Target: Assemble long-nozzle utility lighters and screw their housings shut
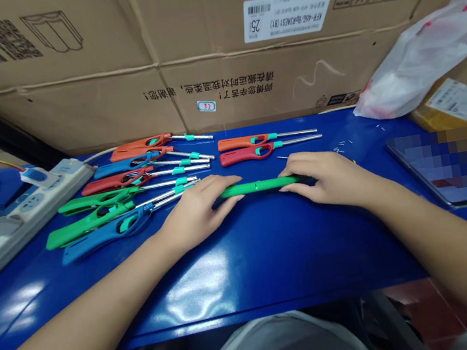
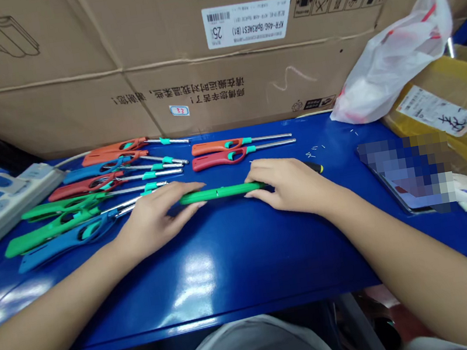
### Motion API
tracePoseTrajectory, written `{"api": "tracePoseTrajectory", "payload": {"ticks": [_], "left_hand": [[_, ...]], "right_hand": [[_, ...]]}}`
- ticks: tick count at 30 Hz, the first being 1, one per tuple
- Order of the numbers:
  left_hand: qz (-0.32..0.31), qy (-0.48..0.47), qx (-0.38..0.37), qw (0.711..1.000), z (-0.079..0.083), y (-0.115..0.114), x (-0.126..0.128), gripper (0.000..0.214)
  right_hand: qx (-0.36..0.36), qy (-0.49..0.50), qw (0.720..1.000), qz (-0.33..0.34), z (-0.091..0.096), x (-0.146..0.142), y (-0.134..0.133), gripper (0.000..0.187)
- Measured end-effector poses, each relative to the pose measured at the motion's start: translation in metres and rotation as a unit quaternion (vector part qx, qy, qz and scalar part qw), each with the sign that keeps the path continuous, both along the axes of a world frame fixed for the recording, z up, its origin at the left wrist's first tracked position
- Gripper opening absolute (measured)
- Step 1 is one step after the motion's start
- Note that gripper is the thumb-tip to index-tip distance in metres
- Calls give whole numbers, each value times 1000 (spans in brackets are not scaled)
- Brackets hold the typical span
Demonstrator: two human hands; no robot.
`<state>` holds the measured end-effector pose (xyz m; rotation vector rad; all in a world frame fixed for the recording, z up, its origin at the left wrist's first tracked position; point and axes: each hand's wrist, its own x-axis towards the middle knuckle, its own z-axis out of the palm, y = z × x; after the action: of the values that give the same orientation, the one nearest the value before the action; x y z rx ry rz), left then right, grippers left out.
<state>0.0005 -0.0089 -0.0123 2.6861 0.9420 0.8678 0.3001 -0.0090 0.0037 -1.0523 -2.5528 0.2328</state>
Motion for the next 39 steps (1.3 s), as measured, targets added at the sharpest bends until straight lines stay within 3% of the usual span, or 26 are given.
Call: {"api": "tracePoseTrajectory", "payload": {"ticks": [3, 7, 10, 12, 15, 17, 20, 22, 27, 29, 32, 39], "left_hand": [[23, -62, -2, 998, -1, -1, 1, 27], [-13, -116, -3, 993, 0, -3, 2, 22], [15, -160, -86, 983, 2, -6, 6, 21], [57, -216, -232, 947, 4, -8, 9, 29], [103, -298, -454, 833, 3, -8, 15, 40], [126, -333, -524, 773, 1, -7, 18, 37], [112, -349, -566, 738, -2, -6, 20, 34], [74, -347, -557, 751, -2, -6, 20, 35], [5, -312, -401, 861, 0, -8, 18, 37], [-13, -293, -347, 891, 1, -10, 17, 33], [-27, -275, -311, 909, 1, -12, 17, 27], [-21, -267, -291, 918, 1, -17, 18, 27]], "right_hand": [[-1, 10, 1000, -3, 0, 1, 0, 14], [1, 3, 1000, -6, 3, 2, -1, 16], [8, -7, 1000, -13, 5, 2, -1, 18], [19, -1, 1000, -10, 4, 0, -1, 23], [34, 8, 999, 11, 0, -4, -3, 34], [32, 3, 999, 22, -4, -9, -5, 47], [25, -9, 999, 39, -10, -16, -8, 51], [21, 0, 999, 49, -12, -18, -9, 45], [12, 61, 997, 48, -11, -18, -9, 39], [10, 64, 997, 51, -11, -18, -10, 40], [13, 67, 996, 63, -12, -19, -12, 39], [23, 71, 995, 60, -14, -22, -15, 33]]}}
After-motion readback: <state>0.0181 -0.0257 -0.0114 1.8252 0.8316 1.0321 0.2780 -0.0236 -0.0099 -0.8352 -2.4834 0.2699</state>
